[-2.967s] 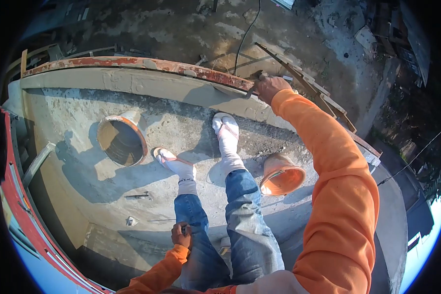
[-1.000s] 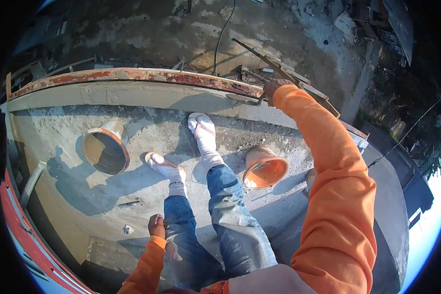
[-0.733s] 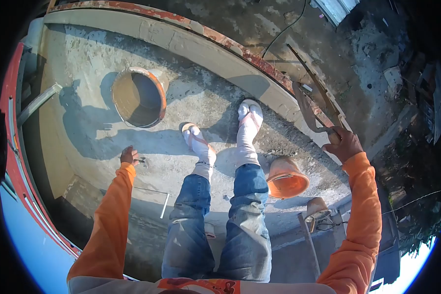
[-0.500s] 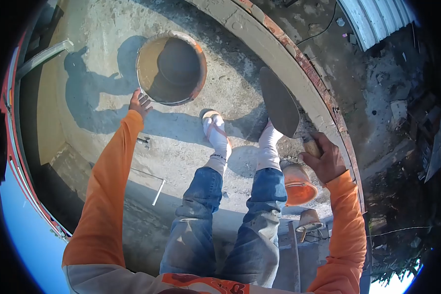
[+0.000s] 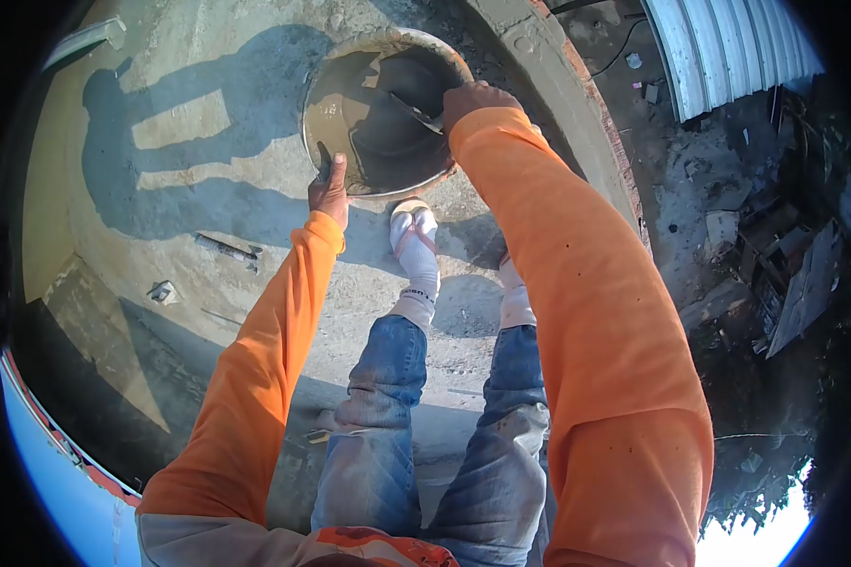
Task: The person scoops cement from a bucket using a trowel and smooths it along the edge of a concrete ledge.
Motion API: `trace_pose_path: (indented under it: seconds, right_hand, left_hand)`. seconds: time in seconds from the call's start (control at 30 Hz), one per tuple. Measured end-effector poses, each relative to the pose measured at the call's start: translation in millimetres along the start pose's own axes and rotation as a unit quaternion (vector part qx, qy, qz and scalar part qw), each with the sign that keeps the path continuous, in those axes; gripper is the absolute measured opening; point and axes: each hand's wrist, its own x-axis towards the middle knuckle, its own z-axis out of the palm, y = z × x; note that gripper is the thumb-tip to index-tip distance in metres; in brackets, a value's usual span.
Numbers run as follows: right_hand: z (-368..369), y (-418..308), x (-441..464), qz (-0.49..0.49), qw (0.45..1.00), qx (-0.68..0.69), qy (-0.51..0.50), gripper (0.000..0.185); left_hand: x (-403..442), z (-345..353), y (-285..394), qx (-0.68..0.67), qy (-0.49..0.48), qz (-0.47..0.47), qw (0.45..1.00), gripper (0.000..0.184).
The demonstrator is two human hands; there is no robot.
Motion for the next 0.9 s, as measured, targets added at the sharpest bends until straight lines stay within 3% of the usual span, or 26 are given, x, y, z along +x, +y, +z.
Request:
trace_pose_path:
  seconds: [0.1, 0.13, 0.33, 0.37, 0.47, 0.5, 0.57, 0.63, 0.73, 0.8, 0.9]
  right_hand:
    - [22.9, 4.0, -6.3, -0.001, 0.999, 0.020, -0.030, 0.034]
    - [30.0, 6.1, -11.6, -0.004, 0.999, -0.009, -0.032, 0.027]
    - [104.4, 28.7, -20.4, 0.010, 0.990, 0.066, -0.123, 0.035]
    - [129.5, 39.3, -15.1, -0.025, 0.987, 0.093, -0.130, 0.040]
    - [158.5, 79.3, -27.4, -0.112, 0.969, 0.190, -0.108, 0.048]
    - [164.5, 89.8, -38.6, -0.161, 0.950, 0.258, -0.078, 0.051]
    - [155.3, 107.8, -62.1, -0.161, 0.945, 0.278, -0.063, 0.055]
    - [155.6, 131.6, -78.9, -0.147, 0.864, 0.450, -0.171, 0.053]
    - [172.2, 171.1, -93.8, -0.212, 0.816, 0.520, -0.138, 0.054]
    - [183.1, 201.5, -100.9, -0.247, 0.791, 0.544, -0.132, 0.059]
    - [195.8, 253.0, -124.6, -0.256, 0.744, 0.605, -0.123, 0.061]
  left_hand:
    - [-16.7, 9.2, -23.8, -0.073, -0.011, 0.063, 0.995, 0.057]
    - [-18.3, 6.9, -31.2, -0.020, -0.015, 0.016, 1.000, 0.057]
    - [-66.0, 19.2, -61.1, -0.013, -0.024, 0.122, 0.992, 0.058]
    - [-67.8, 18.9, -67.4, -0.011, -0.025, 0.124, 0.992, 0.058]
    - [-57.3, 10.8, -102.0, -0.033, -0.067, -0.015, 0.997, 0.066]
    - [-59.1, 8.9, -101.6, -0.043, -0.076, -0.049, 0.995, 0.079]
    - [-69.2, 8.2, -90.8, -0.065, -0.106, -0.090, 0.988, 0.092]
    - [-70.1, 4.5, -90.6, -0.039, -0.072, -0.106, 0.991, 0.096]
    - [-76.1, -6.5, -86.4, -0.014, 0.016, -0.134, 0.991, 0.100]
    - [-85.8, -30.1, -89.4, 0.072, 0.034, -0.115, 0.990, 0.097]
    - [-134.3, -59.4, -94.1, 0.301, -0.030, -0.083, 0.949, 0.078]
